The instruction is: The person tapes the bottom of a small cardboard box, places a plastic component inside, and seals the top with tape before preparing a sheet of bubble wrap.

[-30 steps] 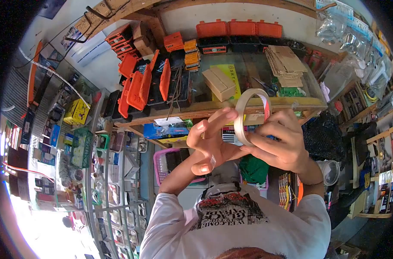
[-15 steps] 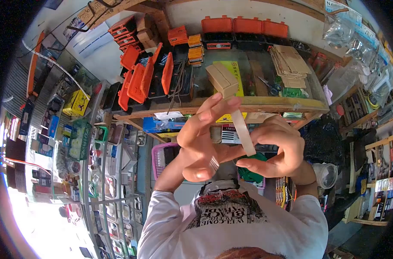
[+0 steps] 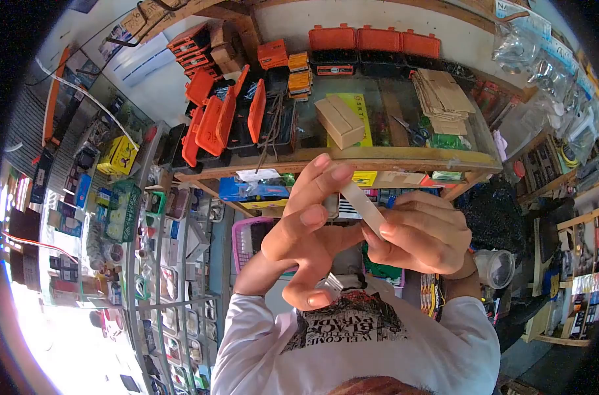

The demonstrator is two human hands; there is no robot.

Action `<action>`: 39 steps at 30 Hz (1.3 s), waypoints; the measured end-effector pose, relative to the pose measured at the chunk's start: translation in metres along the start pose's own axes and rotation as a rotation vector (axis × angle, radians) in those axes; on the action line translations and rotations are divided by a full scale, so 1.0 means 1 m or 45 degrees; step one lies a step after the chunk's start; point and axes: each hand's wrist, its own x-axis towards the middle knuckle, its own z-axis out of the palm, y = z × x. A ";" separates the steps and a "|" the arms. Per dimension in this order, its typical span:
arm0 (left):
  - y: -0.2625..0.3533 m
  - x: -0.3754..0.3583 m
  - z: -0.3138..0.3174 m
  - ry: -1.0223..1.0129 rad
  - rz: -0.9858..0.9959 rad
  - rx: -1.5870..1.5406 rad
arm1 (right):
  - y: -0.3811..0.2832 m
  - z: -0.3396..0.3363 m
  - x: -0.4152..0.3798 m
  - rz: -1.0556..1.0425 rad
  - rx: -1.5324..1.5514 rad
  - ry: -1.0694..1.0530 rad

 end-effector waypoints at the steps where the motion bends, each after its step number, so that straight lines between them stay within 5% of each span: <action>1: -0.011 -0.016 -0.006 -0.034 0.021 0.011 | -0.001 0.000 0.001 0.008 -0.004 0.004; 24: 0.020 0.001 0.018 0.103 -0.070 -0.004 | -0.012 -0.012 0.007 0.072 0.052 -0.093; 32: 0.009 0.000 0.017 0.041 0.086 0.146 | -0.009 -0.009 0.002 0.039 0.087 -0.051; 39: 0.017 -0.004 0.013 0.073 -0.089 -0.012 | -0.005 -0.024 0.017 0.266 0.401 -0.211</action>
